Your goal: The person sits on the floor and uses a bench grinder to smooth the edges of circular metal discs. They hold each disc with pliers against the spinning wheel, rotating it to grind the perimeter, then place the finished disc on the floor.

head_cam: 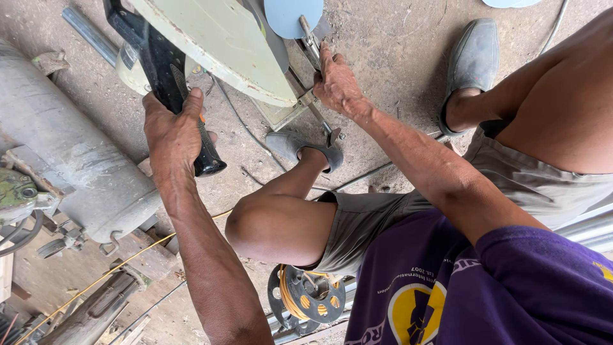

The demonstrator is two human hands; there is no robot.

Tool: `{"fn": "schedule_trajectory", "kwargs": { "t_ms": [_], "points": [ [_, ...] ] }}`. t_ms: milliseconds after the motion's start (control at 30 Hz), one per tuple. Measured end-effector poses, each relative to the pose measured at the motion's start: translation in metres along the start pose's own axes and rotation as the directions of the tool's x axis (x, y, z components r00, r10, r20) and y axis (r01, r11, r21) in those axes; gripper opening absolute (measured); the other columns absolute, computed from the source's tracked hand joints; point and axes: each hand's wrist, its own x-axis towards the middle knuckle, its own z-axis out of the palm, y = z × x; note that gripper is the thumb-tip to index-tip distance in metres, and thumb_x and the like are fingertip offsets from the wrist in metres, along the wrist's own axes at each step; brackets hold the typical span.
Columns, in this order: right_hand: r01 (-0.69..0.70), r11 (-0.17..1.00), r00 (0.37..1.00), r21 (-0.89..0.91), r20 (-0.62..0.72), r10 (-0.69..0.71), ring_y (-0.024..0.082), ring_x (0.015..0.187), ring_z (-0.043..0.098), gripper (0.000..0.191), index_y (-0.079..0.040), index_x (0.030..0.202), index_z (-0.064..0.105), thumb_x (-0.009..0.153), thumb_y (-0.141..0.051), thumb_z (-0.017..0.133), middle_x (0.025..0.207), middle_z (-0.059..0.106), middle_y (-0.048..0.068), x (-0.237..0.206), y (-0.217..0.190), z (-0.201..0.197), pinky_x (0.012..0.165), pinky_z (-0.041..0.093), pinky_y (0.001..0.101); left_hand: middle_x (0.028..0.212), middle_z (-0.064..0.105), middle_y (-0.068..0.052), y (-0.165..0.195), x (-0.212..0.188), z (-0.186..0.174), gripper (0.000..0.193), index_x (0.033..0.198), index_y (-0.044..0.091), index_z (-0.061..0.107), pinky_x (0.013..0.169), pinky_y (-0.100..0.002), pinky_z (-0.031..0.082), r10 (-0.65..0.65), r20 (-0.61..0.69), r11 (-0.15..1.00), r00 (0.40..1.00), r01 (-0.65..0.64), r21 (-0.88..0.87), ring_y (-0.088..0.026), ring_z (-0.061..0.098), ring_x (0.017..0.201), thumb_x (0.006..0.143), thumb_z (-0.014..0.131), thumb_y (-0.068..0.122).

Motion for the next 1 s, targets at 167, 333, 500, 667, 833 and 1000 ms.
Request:
{"fn": "schedule_trajectory", "kwargs": {
  "t_ms": [167,333,500,667,833,1000],
  "points": [
    [0.137,0.986,0.988,-0.093,-0.064,-0.143,0.043,0.106,0.061,0.074,0.000,0.155,0.021,0.093,-0.008,0.060,0.126,0.050,0.030,-0.003,0.006,-0.007,0.095,0.054,0.0464,0.092,0.070,-0.009,-0.004,0.004,-0.001,0.050,0.128,0.002,0.045,0.043,-0.026,0.061,0.031,0.008,0.999,0.999,-0.030,-0.026,-0.015,0.068,0.065,0.093,0.073,0.025],
    [0.161,0.980,0.987,-0.121,0.006,-0.161,0.042,0.108,0.061,0.072,0.000,0.156,0.021,0.095,-0.010,0.059,0.128,0.051,0.029,-0.009,0.010,-0.024,0.099,0.052,0.0494,0.094,0.071,-0.011,-0.003,0.002,-0.001,0.056,0.132,0.000,0.043,0.043,-0.025,0.062,0.019,-0.010,1.000,1.000,-0.019,-0.002,-0.016,0.071,0.067,0.093,0.073,0.026],
    [0.070,0.978,0.993,-0.197,0.111,-0.048,0.033,0.101,0.061,0.071,-0.006,0.158,0.020,0.096,-0.011,0.054,0.126,0.050,0.024,-0.012,0.015,-0.036,0.091,0.055,0.0436,0.095,0.071,-0.010,0.004,-0.005,0.000,0.058,0.136,0.000,0.042,0.044,-0.023,0.063,0.024,-0.014,1.000,1.000,-0.024,0.014,-0.016,0.074,0.069,0.093,0.071,0.026],
    [0.158,0.951,0.977,-0.266,0.181,-0.112,0.023,0.088,0.054,0.059,-0.004,0.153,0.028,0.099,-0.009,0.051,0.112,0.051,0.019,-0.018,0.027,-0.053,0.072,0.054,0.0363,0.090,0.072,-0.009,0.009,-0.010,0.000,0.058,0.137,0.002,0.042,0.044,-0.022,0.061,-0.008,-0.011,0.999,1.000,0.009,0.042,-0.015,0.073,0.066,0.094,0.069,0.029],
    [0.015,0.981,0.942,-0.195,0.331,0.051,0.014,0.062,0.044,0.056,-0.016,0.151,0.033,0.097,-0.010,0.049,0.082,0.049,0.004,-0.018,0.037,-0.094,0.054,0.043,0.0269,0.091,0.071,-0.008,0.010,-0.012,0.001,0.057,0.136,0.002,0.043,0.044,-0.022,0.061,-0.002,-0.022,0.999,1.000,0.003,0.049,-0.015,0.073,0.069,0.094,0.070,0.027],
    [0.207,0.801,0.976,-0.562,0.176,-0.129,0.014,0.057,0.031,0.029,-0.003,0.136,0.039,0.108,-0.009,0.039,0.080,0.041,0.007,0.006,0.034,-0.059,0.045,0.030,0.0299,0.092,0.072,-0.007,0.009,-0.010,0.002,0.057,0.136,0.003,0.042,0.045,-0.024,0.061,-0.012,-0.031,0.999,0.999,0.013,0.033,-0.016,0.073,0.070,0.093,0.070,0.026]
  ]
}}
